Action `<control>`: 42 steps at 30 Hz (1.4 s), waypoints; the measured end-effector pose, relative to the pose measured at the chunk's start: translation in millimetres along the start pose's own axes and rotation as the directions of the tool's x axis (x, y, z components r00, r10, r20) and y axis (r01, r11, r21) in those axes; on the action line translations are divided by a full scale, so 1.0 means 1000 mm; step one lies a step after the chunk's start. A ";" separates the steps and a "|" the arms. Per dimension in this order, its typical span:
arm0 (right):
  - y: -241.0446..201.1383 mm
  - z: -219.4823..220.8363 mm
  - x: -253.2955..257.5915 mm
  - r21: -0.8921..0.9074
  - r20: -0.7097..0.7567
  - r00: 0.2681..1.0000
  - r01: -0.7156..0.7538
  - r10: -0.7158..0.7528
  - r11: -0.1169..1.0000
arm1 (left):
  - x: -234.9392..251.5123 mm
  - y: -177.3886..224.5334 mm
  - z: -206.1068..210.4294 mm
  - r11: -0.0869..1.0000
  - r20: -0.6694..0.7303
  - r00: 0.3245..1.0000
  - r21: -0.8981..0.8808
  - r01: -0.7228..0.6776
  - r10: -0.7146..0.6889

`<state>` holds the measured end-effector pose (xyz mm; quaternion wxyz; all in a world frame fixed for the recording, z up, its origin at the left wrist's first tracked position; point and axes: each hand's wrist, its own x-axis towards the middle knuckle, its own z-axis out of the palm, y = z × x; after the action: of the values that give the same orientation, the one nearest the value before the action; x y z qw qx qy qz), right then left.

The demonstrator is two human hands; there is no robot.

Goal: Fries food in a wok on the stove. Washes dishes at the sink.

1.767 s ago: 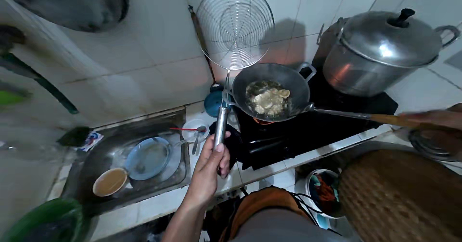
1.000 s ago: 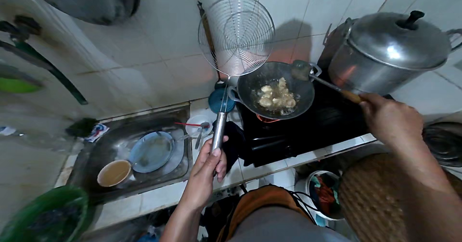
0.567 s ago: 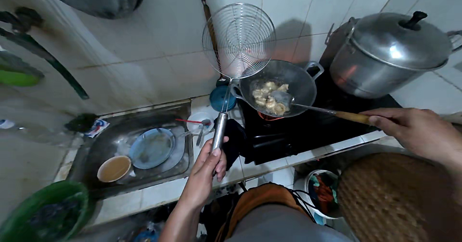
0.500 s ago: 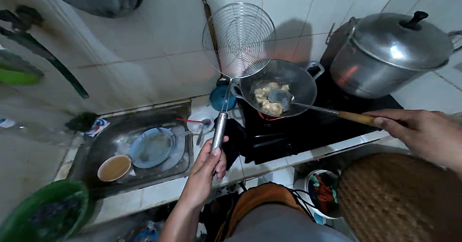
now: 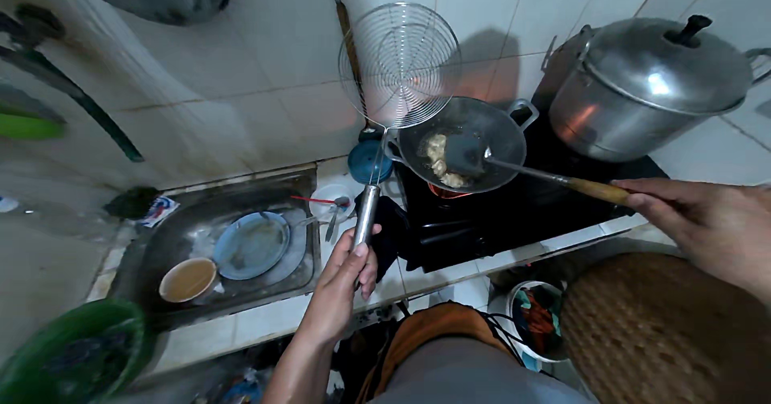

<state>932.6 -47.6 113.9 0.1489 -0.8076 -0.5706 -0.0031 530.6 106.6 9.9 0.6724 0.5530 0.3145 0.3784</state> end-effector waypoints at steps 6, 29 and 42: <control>0.003 0.008 0.012 -0.152 0.000 1.000 -0.001 0.001 0.988 | 0.001 0.000 -0.002 1.000 -0.002 1.000 -0.002 -0.004 0.004; -0.008 0.017 0.017 -0.156 -0.091 0.996 -0.028 0.014 0.987 | 0.000 0.002 -0.005 1.000 -0.034 0.999 -0.002 -0.009 0.009; -0.007 0.019 0.006 -0.185 -0.124 0.992 -0.017 -0.006 0.983 | -0.002 0.000 -0.006 1.000 -0.032 0.999 -0.008 -0.015 0.015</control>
<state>924.8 -35.2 98.2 0.1078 -0.8178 -0.5553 -0.1061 524.2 108.4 9.1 0.6666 0.5467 0.3194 0.3934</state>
